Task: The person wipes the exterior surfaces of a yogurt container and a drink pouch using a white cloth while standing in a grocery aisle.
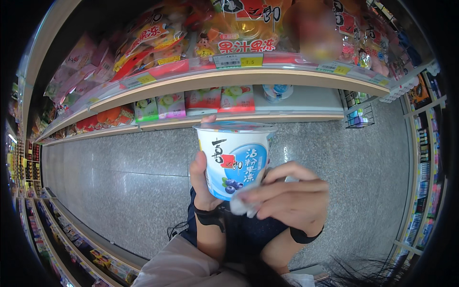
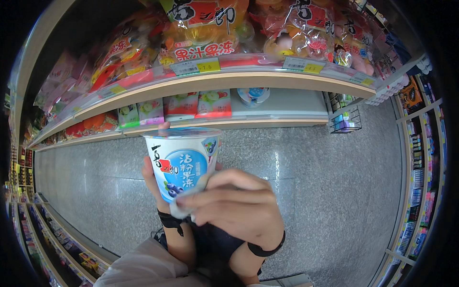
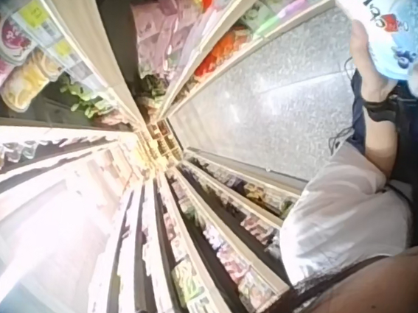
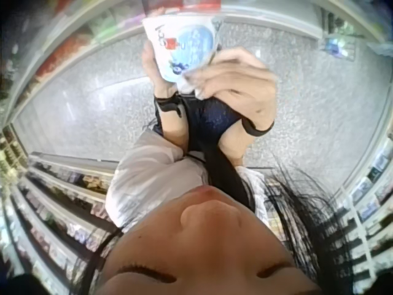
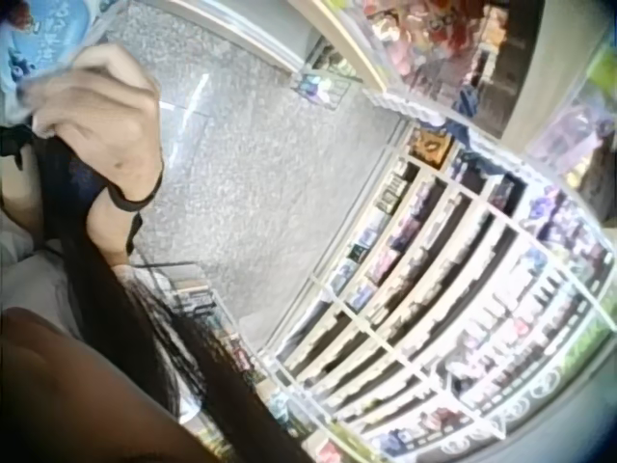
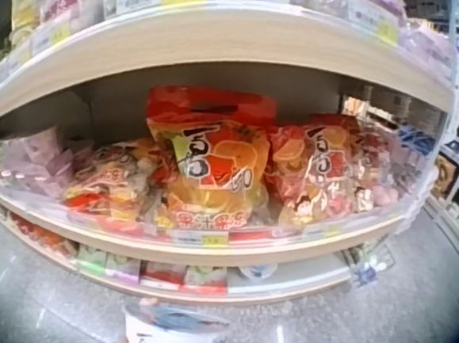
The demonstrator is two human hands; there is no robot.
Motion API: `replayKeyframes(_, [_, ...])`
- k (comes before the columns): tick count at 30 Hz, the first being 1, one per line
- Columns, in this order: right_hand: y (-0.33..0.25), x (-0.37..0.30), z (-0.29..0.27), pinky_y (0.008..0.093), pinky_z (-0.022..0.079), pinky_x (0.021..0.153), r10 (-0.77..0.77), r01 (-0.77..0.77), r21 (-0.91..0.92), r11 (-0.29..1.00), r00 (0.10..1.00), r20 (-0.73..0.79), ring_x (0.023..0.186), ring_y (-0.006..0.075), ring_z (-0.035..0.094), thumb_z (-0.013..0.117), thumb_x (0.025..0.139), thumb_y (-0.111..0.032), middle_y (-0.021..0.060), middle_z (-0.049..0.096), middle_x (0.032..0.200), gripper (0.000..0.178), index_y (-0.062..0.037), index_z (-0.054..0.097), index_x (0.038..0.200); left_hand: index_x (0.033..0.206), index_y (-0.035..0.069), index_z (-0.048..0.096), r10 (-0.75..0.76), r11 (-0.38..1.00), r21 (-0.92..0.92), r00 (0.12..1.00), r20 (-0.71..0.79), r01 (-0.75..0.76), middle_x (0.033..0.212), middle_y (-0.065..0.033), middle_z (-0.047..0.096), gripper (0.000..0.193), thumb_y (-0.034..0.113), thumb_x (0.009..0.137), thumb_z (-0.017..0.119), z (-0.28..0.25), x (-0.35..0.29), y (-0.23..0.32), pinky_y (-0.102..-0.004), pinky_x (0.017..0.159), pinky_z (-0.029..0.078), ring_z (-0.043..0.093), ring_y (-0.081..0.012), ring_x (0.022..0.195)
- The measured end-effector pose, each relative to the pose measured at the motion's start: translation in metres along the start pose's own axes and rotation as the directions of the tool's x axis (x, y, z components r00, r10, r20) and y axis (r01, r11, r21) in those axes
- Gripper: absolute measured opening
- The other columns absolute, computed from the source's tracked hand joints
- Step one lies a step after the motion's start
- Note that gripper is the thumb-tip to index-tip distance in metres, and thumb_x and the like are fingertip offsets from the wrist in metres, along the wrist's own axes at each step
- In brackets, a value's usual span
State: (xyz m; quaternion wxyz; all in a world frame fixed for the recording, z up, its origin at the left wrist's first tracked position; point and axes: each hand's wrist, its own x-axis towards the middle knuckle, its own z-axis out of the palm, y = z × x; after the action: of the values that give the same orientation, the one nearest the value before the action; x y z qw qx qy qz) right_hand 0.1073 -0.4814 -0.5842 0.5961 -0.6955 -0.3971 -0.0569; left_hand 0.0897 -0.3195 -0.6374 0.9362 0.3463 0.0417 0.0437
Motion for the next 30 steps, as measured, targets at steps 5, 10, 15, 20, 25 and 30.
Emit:
replayKeyframes(5, [0.015,0.011,0.013,0.0251,0.048,0.064,-0.078,-0.018,-0.179,0.984,0.853,-0.516,0.073,0.0162,0.060,0.072,0.057,0.002,0.0073,0.071,0.088,0.016,-0.0091,0.066,0.067,0.139,0.013,0.025,0.046,0.998,-0.034,0.999,0.026,-0.045,0.127,-0.0209,0.046,0.084,0.053,0.075,0.062,-0.001,0.001,-0.003,-0.0447,0.098,0.043,0.050,-0.0326,0.115])
replayKeyframes(10, [0.004,0.006,-0.001,0.0241,0.048,0.063,-0.019,0.022,0.033,0.999,0.996,-0.085,0.072,0.0159,0.060,0.071,0.057,0.001,0.0035,0.071,0.087,0.013,-0.0081,0.065,0.063,0.137,0.015,0.027,-0.036,0.976,-0.210,0.996,0.085,0.053,0.128,-0.0231,0.045,0.081,0.055,0.075,0.061,-0.003,0.002,0.000,-0.0474,0.090,0.049,0.051,-0.0392,0.114])
replayKeyframes(15, [0.003,0.007,0.007,0.0249,0.048,0.061,0.045,-0.097,-0.153,0.984,0.948,-0.314,0.069,0.0162,0.059,0.072,0.056,0.000,0.0045,0.071,0.088,0.012,-0.0065,0.063,0.061,0.134,0.014,0.030,0.032,0.972,-0.231,0.999,0.016,-0.027,0.125,-0.0275,0.046,0.080,0.055,0.074,0.063,-0.004,-0.001,-0.005,-0.0494,0.089,0.049,0.053,-0.0410,0.111])
replayKeyframes(20, [0.004,0.000,-0.002,0.0259,0.048,0.061,0.017,-0.008,0.045,0.999,0.982,-0.186,0.067,0.0160,0.059,0.073,0.056,-0.001,0.0064,0.071,0.086,0.012,-0.0062,0.065,0.062,0.138,0.018,0.031,0.053,0.920,-0.389,0.999,-0.008,-0.052,0.129,-0.0330,0.037,0.080,0.069,0.078,0.044,-0.010,-0.004,-0.009,-0.0583,0.084,0.048,0.050,-0.0491,0.108])
replayKeyframes(25, [-0.005,-0.001,-0.002,0.0245,0.048,0.061,0.035,-0.021,0.167,0.986,0.996,-0.083,0.066,0.0142,0.056,0.074,0.057,-0.003,0.0028,0.072,0.089,0.013,-0.0101,0.066,0.062,0.144,0.027,0.020,-0.048,0.904,-0.414,0.987,0.154,0.108,0.138,-0.0264,0.032,0.089,0.069,0.073,0.055,0.011,-0.004,-0.004,-0.0628,0.091,0.042,0.040,-0.0542,0.117])
replayKeyframes(30, [-0.003,0.005,0.000,0.0239,0.047,0.063,-0.088,0.101,0.056,0.993,0.977,-0.194,0.071,0.0148,0.055,0.076,0.056,-0.003,0.0019,0.072,0.089,0.015,-0.0117,0.065,0.062,0.146,0.023,0.020,0.151,0.988,0.009,0.982,-0.111,-0.151,0.132,-0.0306,0.038,0.099,0.076,0.069,0.054,0.016,-0.009,-0.014,-0.0552,0.088,0.048,0.049,-0.0445,0.111])
